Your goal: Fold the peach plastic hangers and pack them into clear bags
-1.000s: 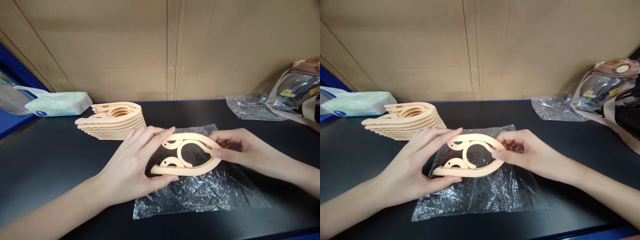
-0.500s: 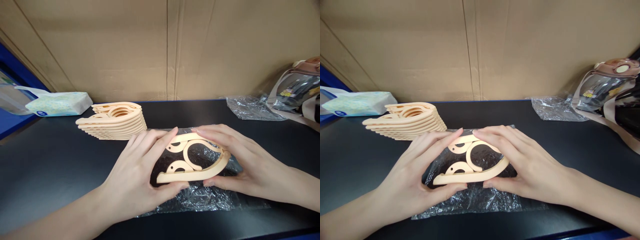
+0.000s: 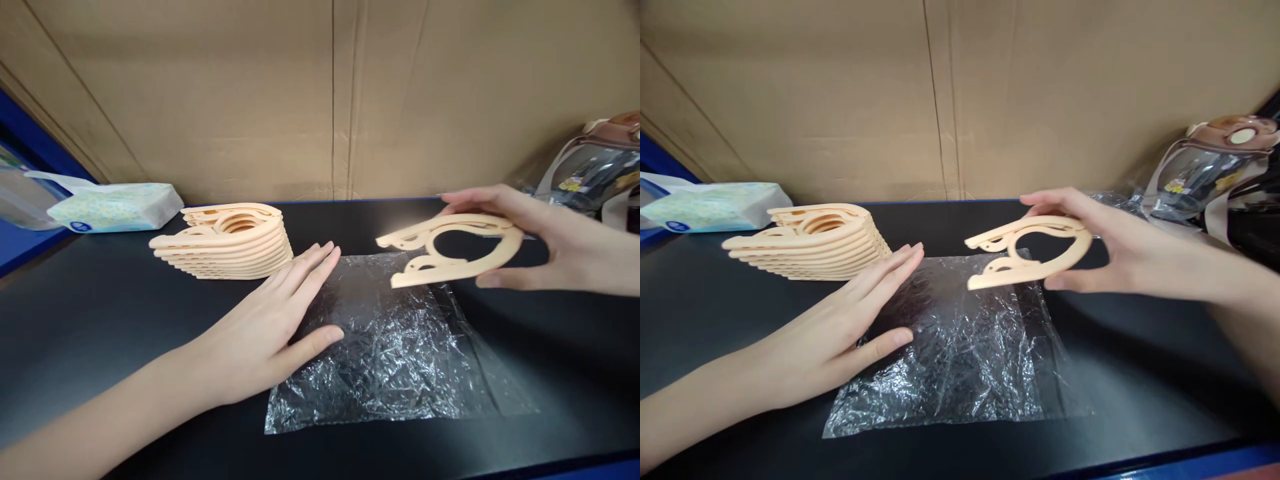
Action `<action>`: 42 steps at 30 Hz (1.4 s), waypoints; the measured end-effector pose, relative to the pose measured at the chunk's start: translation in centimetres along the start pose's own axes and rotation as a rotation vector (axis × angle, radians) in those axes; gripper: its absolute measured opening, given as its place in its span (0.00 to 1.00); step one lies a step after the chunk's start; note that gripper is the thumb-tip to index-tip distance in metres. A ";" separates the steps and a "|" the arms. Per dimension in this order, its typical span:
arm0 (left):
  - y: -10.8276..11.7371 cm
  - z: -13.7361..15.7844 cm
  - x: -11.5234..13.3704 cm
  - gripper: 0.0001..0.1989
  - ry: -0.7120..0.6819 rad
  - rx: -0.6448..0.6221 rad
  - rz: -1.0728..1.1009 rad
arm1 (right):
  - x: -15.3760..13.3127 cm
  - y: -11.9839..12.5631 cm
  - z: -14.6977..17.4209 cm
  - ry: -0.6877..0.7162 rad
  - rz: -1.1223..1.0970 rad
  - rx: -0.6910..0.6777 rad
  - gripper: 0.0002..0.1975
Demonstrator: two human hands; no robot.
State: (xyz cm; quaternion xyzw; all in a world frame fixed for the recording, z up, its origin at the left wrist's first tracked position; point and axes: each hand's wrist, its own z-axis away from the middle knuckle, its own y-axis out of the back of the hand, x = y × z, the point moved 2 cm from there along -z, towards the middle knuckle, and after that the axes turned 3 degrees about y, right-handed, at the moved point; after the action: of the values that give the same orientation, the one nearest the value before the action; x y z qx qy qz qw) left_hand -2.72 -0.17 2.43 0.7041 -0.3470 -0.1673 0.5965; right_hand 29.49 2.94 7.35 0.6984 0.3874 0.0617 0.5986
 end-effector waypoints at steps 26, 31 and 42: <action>-2.0 -0.1 -0.4 0.34 0.187 -0.070 0.076 | 1.5 -5.0 -0.2 -0.073 0.012 -0.190 0.54; -1.6 -0.6 -0.3 0.36 0.283 -0.105 0.104 | 2.6 -4.2 -0.3 -0.072 -0.031 -0.225 0.50; -2.0 -0.6 -0.6 0.33 0.197 -0.004 0.063 | -0.5 -7.3 -0.7 -0.187 -0.111 0.038 0.36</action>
State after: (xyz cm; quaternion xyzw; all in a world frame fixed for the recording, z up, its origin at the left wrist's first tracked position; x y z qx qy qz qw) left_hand -2.19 0.72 0.59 0.7046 -0.3084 -0.0792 0.6342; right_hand 25.30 3.06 1.26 0.6900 0.3690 -0.0441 0.6211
